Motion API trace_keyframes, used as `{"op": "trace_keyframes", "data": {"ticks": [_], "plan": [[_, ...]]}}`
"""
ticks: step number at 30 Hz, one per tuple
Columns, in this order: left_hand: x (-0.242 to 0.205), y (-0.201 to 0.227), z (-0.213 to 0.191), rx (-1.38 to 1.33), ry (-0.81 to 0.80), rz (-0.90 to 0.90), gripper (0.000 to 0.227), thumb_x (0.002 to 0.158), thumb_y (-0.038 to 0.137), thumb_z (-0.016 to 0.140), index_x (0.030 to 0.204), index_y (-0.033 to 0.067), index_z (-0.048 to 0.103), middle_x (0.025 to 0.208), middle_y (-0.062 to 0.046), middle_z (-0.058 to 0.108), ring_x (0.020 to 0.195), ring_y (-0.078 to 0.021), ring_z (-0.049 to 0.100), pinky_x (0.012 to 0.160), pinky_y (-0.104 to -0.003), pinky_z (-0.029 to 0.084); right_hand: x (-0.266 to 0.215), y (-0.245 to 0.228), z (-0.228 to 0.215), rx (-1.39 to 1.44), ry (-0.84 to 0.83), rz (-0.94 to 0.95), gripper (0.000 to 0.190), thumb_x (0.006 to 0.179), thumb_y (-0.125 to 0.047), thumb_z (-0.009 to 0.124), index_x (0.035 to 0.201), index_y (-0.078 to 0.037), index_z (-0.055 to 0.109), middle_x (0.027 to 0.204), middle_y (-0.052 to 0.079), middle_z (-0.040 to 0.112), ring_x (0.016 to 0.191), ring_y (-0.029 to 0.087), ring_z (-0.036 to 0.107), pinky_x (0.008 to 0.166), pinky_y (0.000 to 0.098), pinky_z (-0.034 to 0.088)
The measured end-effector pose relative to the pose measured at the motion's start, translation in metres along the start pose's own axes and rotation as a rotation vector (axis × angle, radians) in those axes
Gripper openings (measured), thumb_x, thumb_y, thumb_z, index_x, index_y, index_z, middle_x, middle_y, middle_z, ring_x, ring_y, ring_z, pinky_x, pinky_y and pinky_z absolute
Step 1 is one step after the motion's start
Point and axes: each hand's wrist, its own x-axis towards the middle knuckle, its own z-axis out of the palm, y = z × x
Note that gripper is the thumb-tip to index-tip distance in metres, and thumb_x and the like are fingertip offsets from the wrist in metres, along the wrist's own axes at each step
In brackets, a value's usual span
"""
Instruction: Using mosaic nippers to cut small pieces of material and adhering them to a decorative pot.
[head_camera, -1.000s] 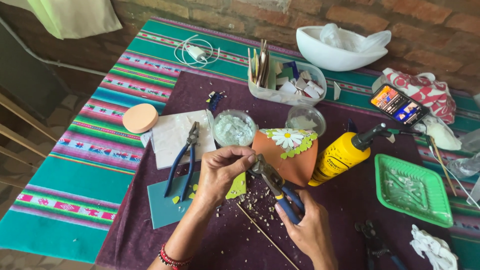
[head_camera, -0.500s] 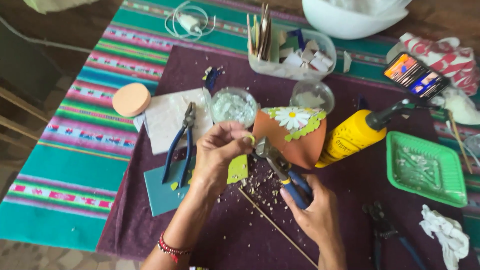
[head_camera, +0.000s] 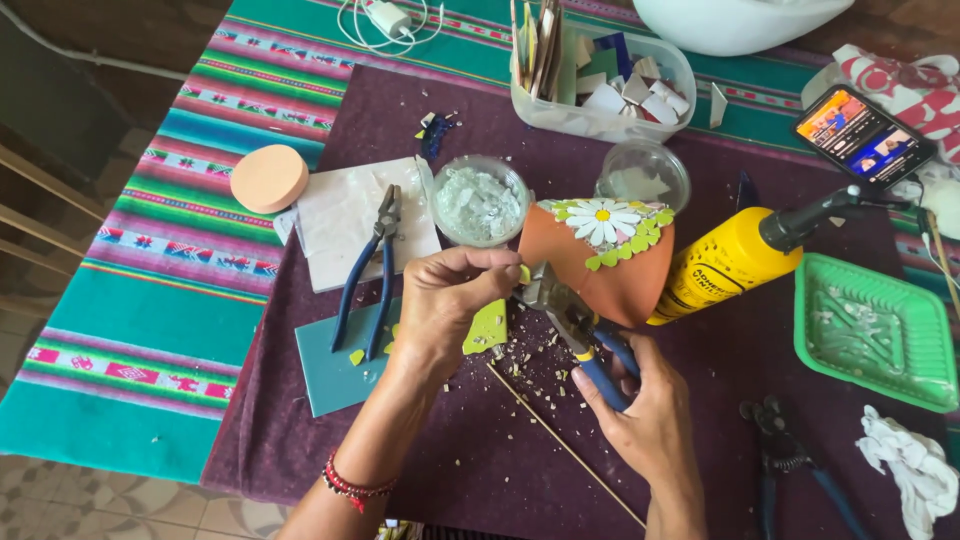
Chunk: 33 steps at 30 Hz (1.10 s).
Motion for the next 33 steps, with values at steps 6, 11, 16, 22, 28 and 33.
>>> {"op": "trace_keyframes", "data": {"ticks": [6, 11, 16, 22, 28, 33], "plan": [[-0.001, -0.007, -0.002, 0.081, -0.093, 0.149, 0.011, 0.085, 0.000, 0.080, 0.096, 0.0007, 0.081, 0.090, -0.011, 0.081, 0.079, -0.0115, 0.072, 0.074, -0.024, 0.060, 0.001, 0.002, 0.000, -0.002, 0.009, -0.024, 0.039, 0.081, -0.039, 0.078, 0.106, -0.012, 0.065, 0.071, -0.003, 0.059, 0.063, 0.016, 0.055, 0.065, 0.0339, 0.051], [0.000, -0.009, -0.003, 0.078, -0.112, 0.170, 0.010, 0.085, -0.001, 0.080, 0.096, 0.0003, 0.080, 0.092, -0.011, 0.080, 0.081, -0.0124, 0.072, 0.076, -0.024, 0.061, 0.001, 0.010, 0.003, -0.013, 0.007, -0.023, 0.041, 0.081, -0.040, 0.078, 0.108, -0.012, 0.065, 0.071, -0.001, 0.062, 0.066, 0.017, 0.061, 0.064, 0.0342, 0.053], [0.000, -0.009, -0.003, 0.071, -0.138, 0.207, 0.011, 0.086, -0.004, 0.078, 0.095, 0.0014, 0.080, 0.094, -0.011, 0.079, 0.084, -0.0132, 0.072, 0.077, -0.024, 0.061, 0.000, 0.011, 0.002, -0.043, 0.040, -0.038, 0.037, 0.081, -0.041, 0.079, 0.100, -0.013, 0.066, 0.068, 0.001, 0.062, 0.063, 0.021, 0.064, 0.066, 0.0374, 0.053], [0.001, -0.008, -0.002, 0.099, -0.109, 0.178, 0.010, 0.085, -0.003, 0.079, 0.095, 0.0008, 0.080, 0.094, -0.011, 0.080, 0.084, -0.0121, 0.073, 0.079, -0.023, 0.061, -0.002, 0.010, 0.000, -0.098, 0.077, -0.019, 0.043, 0.080, -0.046, 0.079, 0.069, -0.013, 0.054, 0.051, 0.004, 0.053, 0.047, 0.026, 0.053, 0.053, 0.0398, 0.042], [0.002, 0.003, 0.003, -0.078, 0.002, 0.046, 0.011, 0.074, 0.000, 0.085, 0.080, 0.0014, 0.076, 0.082, -0.014, 0.079, 0.071, -0.0188, 0.072, 0.068, -0.032, 0.061, 0.000, 0.000, 0.000, -0.008, 0.009, 0.103, 0.035, 0.078, -0.046, 0.080, 0.082, -0.015, 0.067, 0.057, 0.000, 0.061, 0.053, 0.018, 0.061, 0.054, 0.0351, 0.049], [0.005, -0.004, -0.003, -0.119, -0.036, -0.014, 0.027, 0.074, -0.004, 0.084, 0.100, -0.0006, 0.076, 0.086, -0.012, 0.079, 0.071, -0.0187, 0.073, 0.069, -0.033, 0.063, 0.000, 0.004, 0.002, 0.012, 0.004, 0.063, 0.040, 0.078, -0.044, 0.080, 0.102, -0.014, 0.068, 0.063, -0.001, 0.062, 0.060, 0.016, 0.065, 0.060, 0.0338, 0.055]]}}
